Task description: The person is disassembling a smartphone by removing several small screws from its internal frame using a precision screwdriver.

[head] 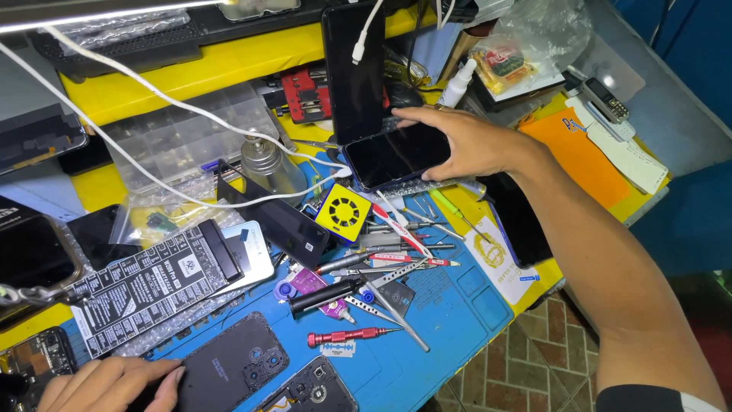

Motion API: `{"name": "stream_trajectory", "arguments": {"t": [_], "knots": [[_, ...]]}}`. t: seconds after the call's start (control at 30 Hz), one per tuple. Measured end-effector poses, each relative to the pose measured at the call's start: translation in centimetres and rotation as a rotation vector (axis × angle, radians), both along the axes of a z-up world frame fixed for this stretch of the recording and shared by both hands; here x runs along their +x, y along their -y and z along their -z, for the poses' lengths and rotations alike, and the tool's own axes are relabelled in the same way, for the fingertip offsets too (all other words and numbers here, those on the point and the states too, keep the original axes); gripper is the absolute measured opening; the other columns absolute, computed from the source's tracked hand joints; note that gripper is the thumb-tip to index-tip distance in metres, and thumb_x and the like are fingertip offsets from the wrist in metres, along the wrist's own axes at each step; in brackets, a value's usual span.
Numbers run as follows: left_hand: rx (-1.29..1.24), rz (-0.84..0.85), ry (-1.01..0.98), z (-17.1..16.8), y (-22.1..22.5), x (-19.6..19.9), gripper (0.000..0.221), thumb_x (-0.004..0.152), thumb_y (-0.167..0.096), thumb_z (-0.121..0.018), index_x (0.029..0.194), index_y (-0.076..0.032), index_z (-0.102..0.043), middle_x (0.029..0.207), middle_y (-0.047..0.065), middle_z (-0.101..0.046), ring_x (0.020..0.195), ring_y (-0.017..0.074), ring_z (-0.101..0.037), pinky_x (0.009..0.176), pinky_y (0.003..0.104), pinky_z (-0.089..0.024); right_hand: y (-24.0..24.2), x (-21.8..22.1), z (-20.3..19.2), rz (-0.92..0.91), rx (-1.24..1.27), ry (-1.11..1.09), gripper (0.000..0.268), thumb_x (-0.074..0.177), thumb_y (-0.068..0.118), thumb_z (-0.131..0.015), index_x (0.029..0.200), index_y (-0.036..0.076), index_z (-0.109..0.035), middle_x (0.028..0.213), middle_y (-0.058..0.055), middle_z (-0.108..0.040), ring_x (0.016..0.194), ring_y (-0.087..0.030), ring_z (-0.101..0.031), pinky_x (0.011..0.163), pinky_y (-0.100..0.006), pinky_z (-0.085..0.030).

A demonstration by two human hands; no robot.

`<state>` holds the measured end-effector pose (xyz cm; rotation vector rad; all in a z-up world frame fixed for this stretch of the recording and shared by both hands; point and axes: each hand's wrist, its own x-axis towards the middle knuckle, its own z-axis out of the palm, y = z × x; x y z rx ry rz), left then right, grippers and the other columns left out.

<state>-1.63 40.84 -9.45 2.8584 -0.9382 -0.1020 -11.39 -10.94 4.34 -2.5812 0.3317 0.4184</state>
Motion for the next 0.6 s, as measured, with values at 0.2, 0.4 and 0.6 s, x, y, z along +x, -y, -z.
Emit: {"name": "stream_trajectory", "arguments": {"t": [0.2,0.4,0.6], "knots": [[0.001,0.003,-0.015,-0.4,0.2,-0.1,0.019,0.082,-0.047,-0.066,0.093,-0.051,-0.081,0.085,-0.021,-0.078,0.097,0.0054,-0.073,0.092,0.032,-0.054,-0.1,-0.1,0.1,-0.007,0.014,0.053,0.103,0.075,0.012,-0.083,0.161,0.022,-0.027,0.159,-0.002,-0.048,0.153,-0.026,-0.033,0.122,-0.052,-0.023],[0.086,-0.014,-0.068,-0.3,0.2,0.3,0.021,0.083,-0.053,-0.062,0.096,-0.057,-0.079,0.088,-0.025,-0.077,0.101,0.0031,-0.072,0.094,0.030,-0.053,-0.2,-0.1,0.3,0.020,0.043,0.091,0.105,0.072,0.008,-0.085,0.159,0.025,-0.029,0.154,-0.001,-0.053,0.155,-0.027,-0.031,0.125,-0.055,-0.017],[-0.130,0.008,-0.071,-3.1,1.1,-0.9,0.018,0.082,-0.040,-0.068,0.089,-0.045,-0.083,0.081,-0.021,-0.078,0.089,0.0057,-0.072,0.089,0.032,-0.050,-0.2,-0.1,0.3,0.041,0.049,0.097,0.098,0.071,0.009,-0.085,0.154,0.026,-0.035,0.151,0.000,-0.056,0.151,-0.024,-0.038,0.125,-0.052,-0.021]]}}
